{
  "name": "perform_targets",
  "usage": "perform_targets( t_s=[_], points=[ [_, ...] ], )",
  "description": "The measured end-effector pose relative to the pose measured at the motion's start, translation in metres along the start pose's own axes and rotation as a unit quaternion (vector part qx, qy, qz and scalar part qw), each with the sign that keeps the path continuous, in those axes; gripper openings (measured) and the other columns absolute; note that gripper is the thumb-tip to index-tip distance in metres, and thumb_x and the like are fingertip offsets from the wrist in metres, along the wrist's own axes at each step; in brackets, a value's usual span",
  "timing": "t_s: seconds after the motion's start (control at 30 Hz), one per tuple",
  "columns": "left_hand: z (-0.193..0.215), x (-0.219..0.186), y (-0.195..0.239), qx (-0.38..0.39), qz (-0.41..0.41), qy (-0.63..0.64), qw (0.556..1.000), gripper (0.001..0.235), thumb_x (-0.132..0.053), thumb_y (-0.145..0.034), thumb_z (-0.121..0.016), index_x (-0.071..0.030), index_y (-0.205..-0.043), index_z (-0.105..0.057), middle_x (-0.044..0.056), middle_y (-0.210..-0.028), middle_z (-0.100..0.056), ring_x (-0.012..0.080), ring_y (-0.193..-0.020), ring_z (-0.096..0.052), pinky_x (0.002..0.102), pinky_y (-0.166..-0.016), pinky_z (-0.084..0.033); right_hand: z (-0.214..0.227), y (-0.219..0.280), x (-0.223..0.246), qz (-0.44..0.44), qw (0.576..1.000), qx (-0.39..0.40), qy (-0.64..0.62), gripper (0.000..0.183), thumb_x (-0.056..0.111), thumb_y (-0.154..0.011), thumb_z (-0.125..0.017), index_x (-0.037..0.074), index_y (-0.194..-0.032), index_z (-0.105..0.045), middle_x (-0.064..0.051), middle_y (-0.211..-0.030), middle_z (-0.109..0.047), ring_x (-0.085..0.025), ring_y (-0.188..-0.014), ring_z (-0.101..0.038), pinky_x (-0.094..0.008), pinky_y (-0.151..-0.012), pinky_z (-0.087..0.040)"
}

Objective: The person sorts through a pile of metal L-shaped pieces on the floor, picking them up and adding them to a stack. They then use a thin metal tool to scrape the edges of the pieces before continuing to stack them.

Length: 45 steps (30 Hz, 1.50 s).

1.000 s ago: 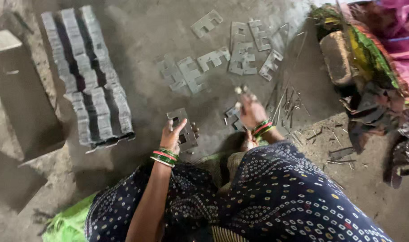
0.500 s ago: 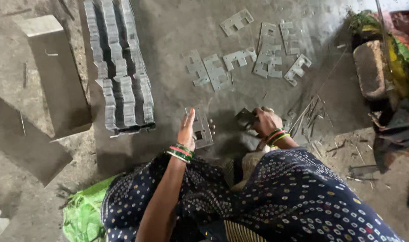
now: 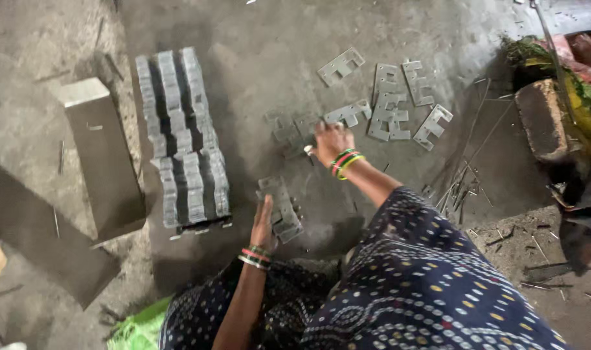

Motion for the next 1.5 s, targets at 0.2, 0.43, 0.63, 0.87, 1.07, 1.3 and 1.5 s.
perform_targets(
  t_s=[0.2,0.43,0.63,0.87,1.07,1.3,1.5],
  points=[
    [-0.024,-0.041,0.021,0.168,-0.014,0.203,0.965,0.078,-0.064,-0.1,-0.044,-0.001,-0.146,-0.048,0.018,-0.131,-0.065,0.0339,-0.117,-0.065,0.053,-0.099,-0.052,-0.029,-0.038,-0.027,-0.113,0.99,0.038,-0.075,0.084,0.043,-0.063,-0.093,0.002,-0.126,-0.056,-0.022,-0.116,-0.065,-0.04,-0.113,-0.06,-0.047,-0.092,-0.052],
    [-0.031,-0.052,0.008,0.048,0.056,0.15,0.986,0.077,-0.067,-0.092,-0.039,-0.014,-0.147,-0.045,0.009,-0.124,-0.067,0.0287,-0.108,-0.067,0.052,-0.092,-0.055,0.021,-0.034,0.013,0.145,0.966,0.179,-0.116,0.048,0.024,-0.07,-0.076,0.009,-0.116,-0.073,-0.017,-0.113,-0.073,-0.036,-0.11,-0.07,-0.044,-0.096,-0.055],
    [-0.019,-0.04,-0.005,0.126,0.046,0.241,0.961,0.077,-0.067,-0.102,-0.045,-0.006,-0.149,-0.046,0.012,-0.123,-0.065,0.0274,-0.105,-0.067,0.049,-0.088,-0.057,0.016,-0.067,0.062,0.141,0.985,0.085,-0.04,0.06,0.024,-0.074,-0.082,0.003,-0.125,-0.059,-0.022,-0.11,-0.069,-0.039,-0.109,-0.066,-0.048,-0.092,-0.052],
    [-0.025,-0.065,0.014,0.169,0.01,0.192,0.967,0.058,-0.046,-0.102,-0.047,-0.011,-0.147,-0.045,0.017,-0.134,-0.065,0.0313,-0.117,-0.066,0.047,-0.098,-0.055,0.005,-0.08,0.063,-0.11,0.98,0.07,-0.15,0.067,0.033,-0.07,-0.088,0.003,-0.119,-0.055,-0.022,-0.11,-0.068,-0.04,-0.109,-0.063,-0.052,-0.087,-0.052],
    [-0.03,-0.065,0.013,0.143,0.001,0.202,0.969,0.068,-0.055,-0.103,-0.046,-0.008,-0.151,-0.045,0.018,-0.14,-0.061,0.0323,-0.119,-0.064,0.051,-0.101,-0.052,-0.014,-0.055,0.054,-0.027,0.975,0.08,-0.207,0.053,0.026,-0.076,-0.077,0.014,-0.127,-0.069,-0.016,-0.112,-0.076,-0.037,-0.108,-0.07,-0.046,-0.092,-0.057],
    [-0.031,-0.063,-0.003,0.066,0.014,0.215,0.974,0.093,-0.08,-0.09,-0.029,-0.012,-0.151,-0.047,0.012,-0.141,-0.06,0.0314,-0.124,-0.059,0.056,-0.104,-0.045,-0.034,-0.003,-0.056,0.002,0.941,0.012,-0.338,0.063,0.025,-0.074,-0.084,0.002,-0.126,-0.058,-0.028,-0.109,-0.065,-0.044,-0.103,-0.064,-0.052,-0.088,-0.054],
    [-0.046,-0.06,-0.005,0.132,-0.024,0.207,0.969,0.083,-0.074,-0.095,-0.038,-0.013,-0.149,-0.046,0.015,-0.136,-0.063,0.0312,-0.118,-0.063,0.049,-0.101,-0.05,-0.012,0.016,-0.212,-0.185,0.979,-0.078,-0.023,0.061,0.033,-0.085,-0.082,0.001,-0.13,-0.058,-0.03,-0.119,-0.065,-0.046,-0.116,-0.06,-0.052,-0.099,-0.049]
  ],
)
Point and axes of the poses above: each hand's wrist, its own y-axis away from the middle knuckle, its own z-axis out of the back of the hand, x = y × z, the point moved 3 cm from there along -y, towards the middle knuckle
